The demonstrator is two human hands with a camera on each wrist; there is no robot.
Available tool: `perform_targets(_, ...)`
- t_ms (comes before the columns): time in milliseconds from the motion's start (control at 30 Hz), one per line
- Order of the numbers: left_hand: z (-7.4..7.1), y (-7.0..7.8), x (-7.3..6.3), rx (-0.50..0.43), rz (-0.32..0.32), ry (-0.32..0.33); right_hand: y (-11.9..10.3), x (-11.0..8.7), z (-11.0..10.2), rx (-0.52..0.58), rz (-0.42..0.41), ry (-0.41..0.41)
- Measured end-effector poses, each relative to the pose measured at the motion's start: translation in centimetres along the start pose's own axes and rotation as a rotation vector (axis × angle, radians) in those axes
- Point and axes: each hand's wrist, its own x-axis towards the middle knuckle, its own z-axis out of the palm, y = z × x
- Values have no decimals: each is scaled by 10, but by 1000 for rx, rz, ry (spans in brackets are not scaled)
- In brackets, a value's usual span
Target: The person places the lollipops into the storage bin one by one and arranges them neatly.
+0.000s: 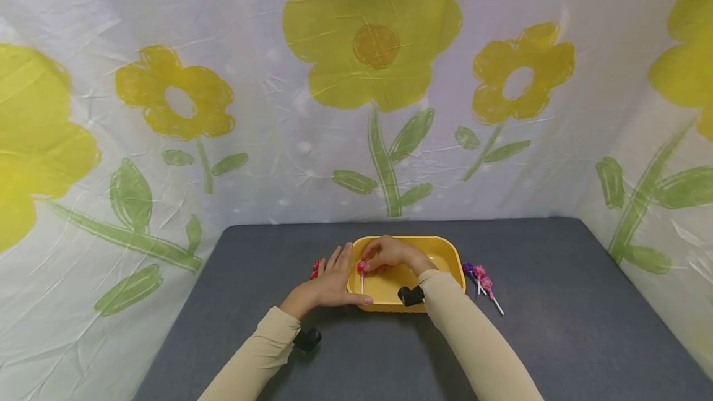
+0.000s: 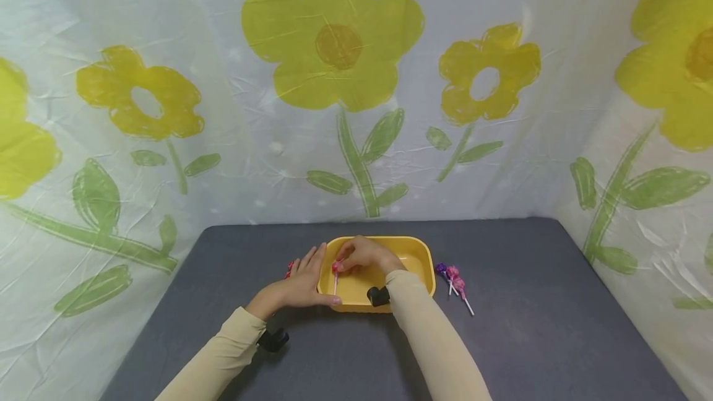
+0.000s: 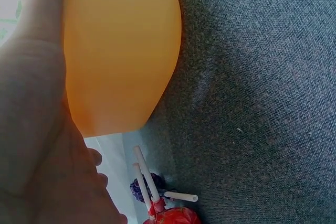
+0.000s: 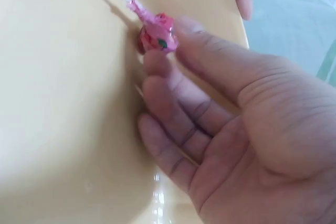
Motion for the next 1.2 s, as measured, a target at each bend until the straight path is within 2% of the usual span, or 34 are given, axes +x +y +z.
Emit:
perform_targets(433, 2, -3, -2, -5, 8, -14, -6, -9, -15, -85, -9, 13)
perform_targets(600, -1, -1, -2, -13, 13, -12, -10, -14, -21, -69, -30, 20)
perform_targets(800, 0, 0, -2, 1, 8, -23, -14, -26, -30, -64, -50, 20)
perform_targets(1033, -1, 1, 0, 10, 0, -12, -17, -41, -41, -60, -120, 17)
perform_targets(1200, -1, 2, 0, 23, -5, -14, -19, -56, -49, -48, -127, 27)
